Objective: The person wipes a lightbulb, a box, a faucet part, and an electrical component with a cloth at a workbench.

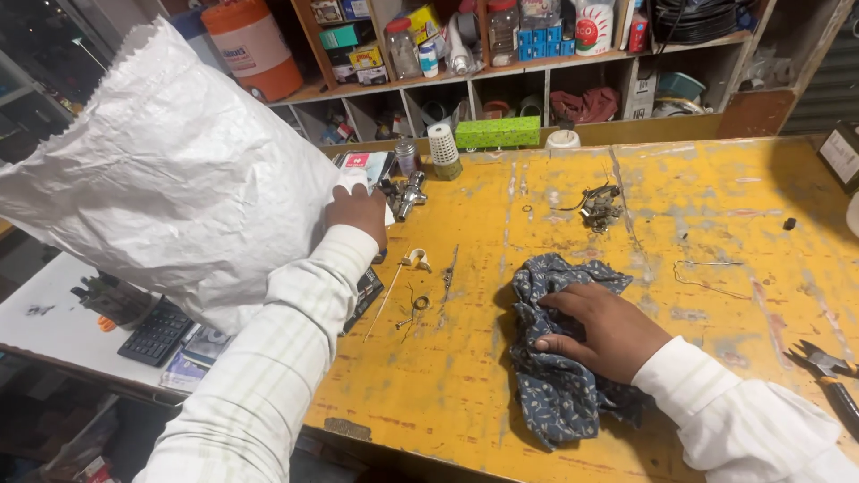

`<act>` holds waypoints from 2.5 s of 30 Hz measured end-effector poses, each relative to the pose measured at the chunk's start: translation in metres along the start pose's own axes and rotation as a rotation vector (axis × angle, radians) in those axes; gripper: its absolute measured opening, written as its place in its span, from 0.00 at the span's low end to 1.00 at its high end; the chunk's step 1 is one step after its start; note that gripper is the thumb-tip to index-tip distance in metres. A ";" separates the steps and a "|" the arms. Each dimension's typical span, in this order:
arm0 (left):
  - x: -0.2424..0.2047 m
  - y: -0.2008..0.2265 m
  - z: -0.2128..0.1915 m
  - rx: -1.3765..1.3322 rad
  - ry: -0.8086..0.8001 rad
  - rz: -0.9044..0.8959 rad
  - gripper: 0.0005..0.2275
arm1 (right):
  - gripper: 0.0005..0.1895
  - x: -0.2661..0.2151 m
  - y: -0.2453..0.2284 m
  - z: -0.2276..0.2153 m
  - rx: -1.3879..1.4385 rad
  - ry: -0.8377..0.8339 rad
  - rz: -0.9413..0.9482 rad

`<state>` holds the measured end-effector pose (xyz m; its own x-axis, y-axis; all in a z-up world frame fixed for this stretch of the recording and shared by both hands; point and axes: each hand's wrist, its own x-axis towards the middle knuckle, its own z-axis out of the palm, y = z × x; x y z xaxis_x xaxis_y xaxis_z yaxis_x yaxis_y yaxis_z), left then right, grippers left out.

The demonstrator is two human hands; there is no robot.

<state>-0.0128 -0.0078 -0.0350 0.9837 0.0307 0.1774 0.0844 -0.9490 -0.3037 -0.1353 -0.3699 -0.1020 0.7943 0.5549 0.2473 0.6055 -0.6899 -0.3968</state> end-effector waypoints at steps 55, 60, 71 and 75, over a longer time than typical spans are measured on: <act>0.155 0.071 0.093 -0.096 0.069 0.154 0.14 | 0.33 -0.003 -0.019 -0.019 -0.004 -0.081 0.009; 0.139 0.072 0.092 0.186 0.043 0.256 0.12 | 0.35 -0.007 -0.024 -0.023 -0.003 -0.134 0.027; 0.113 0.070 0.049 -1.226 0.247 0.098 0.09 | 0.41 -0.007 -0.030 -0.027 0.021 -0.120 0.018; 0.041 0.092 0.021 -2.392 -0.249 0.156 0.09 | 0.26 -0.004 -0.017 -0.011 0.042 -0.123 0.042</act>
<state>0.0389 -0.0867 -0.0755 0.9701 -0.1944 0.1452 -0.0348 0.4808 0.8761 -0.1489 -0.3656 -0.0861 0.8054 0.5803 0.1202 0.5669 -0.6953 -0.4417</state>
